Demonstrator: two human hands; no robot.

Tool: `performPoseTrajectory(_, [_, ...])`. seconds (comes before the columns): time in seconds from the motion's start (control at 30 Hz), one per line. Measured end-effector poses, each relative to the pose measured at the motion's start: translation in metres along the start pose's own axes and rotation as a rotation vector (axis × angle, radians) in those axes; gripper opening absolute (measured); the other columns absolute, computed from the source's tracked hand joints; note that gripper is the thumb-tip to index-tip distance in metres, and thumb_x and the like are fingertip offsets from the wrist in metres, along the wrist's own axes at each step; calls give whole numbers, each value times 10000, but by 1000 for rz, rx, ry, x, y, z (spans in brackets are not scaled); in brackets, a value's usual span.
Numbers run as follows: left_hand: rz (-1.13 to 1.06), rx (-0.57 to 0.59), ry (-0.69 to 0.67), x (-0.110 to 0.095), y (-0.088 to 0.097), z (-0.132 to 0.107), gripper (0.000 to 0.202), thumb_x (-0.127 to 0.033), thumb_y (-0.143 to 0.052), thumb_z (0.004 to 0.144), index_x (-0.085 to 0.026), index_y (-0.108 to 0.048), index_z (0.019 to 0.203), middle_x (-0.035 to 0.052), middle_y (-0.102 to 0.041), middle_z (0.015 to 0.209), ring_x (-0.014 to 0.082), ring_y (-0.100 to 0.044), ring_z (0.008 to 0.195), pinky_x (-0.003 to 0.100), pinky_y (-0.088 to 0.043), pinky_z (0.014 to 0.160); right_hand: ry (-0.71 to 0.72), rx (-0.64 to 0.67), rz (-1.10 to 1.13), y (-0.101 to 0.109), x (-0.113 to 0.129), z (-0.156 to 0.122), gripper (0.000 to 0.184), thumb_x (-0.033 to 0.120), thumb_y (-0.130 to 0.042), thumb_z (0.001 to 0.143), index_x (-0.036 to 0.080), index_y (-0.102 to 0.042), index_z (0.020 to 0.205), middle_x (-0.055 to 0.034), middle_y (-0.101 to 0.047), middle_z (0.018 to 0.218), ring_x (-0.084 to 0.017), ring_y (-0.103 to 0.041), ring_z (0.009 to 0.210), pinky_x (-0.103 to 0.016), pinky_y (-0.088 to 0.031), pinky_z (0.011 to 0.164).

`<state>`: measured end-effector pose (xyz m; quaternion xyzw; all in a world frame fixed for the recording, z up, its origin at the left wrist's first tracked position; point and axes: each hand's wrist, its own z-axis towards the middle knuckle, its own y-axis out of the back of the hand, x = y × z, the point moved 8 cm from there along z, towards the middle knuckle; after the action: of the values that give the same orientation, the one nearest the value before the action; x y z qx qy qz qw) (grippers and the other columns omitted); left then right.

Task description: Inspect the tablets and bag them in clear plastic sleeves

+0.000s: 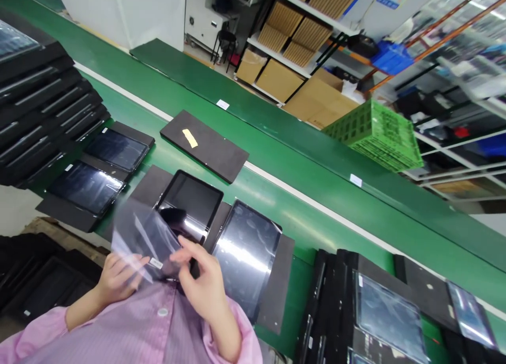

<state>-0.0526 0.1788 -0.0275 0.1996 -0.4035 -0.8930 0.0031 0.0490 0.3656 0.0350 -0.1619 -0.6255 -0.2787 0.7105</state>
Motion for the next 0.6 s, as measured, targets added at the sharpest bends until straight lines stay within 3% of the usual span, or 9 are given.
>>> performPoseTrajectory(0.13, [5,-60,10,-3,-2,2,212,-138,-634,859,-236,-709,1031,32,-704,837,174,-576,799,328,-463,781,-66,-24,65,29,-17,-12,420,37,-580,816,324,-750,1073,19,-627,668,-114,-590,643,-202,-498,615])
performPoseTrajectory(0.23, [-20,-70,-25,-6,-5,3,228,-101,-638,843,-212,-696,1034,32,-687,822,155,-565,733,310,-454,718,-123,-82,177,46,-37,-22,125,173,-679,851,250,-737,772,-9,-608,662,-132,-593,653,-244,-530,665])
performPoseTrajectory(0.3, [-41,-59,-45,-6,-7,2,223,-90,-616,847,-195,-690,1029,36,-678,827,137,-561,685,295,-429,658,-169,-78,215,51,-50,-28,209,224,-718,849,215,-656,649,-15,-605,668,-139,-606,680,-292,-555,773])
performPoseTrajectory(0.4, [-50,-58,-57,-5,-8,-1,204,-96,-575,862,-183,-695,1003,40,-661,824,126,-553,651,291,-404,630,-243,-54,208,53,-61,-35,280,248,-722,862,197,-589,622,-11,-587,681,-140,-620,730,-318,-549,871])
performPoseTrajectory(0.6, [-60,-71,-96,1,-12,-12,206,-90,-555,877,-186,-716,962,34,-638,799,123,-549,647,289,-383,637,-269,112,232,42,-54,-32,357,367,-714,878,185,-539,625,-13,-580,698,-134,-611,742,-269,-517,828])
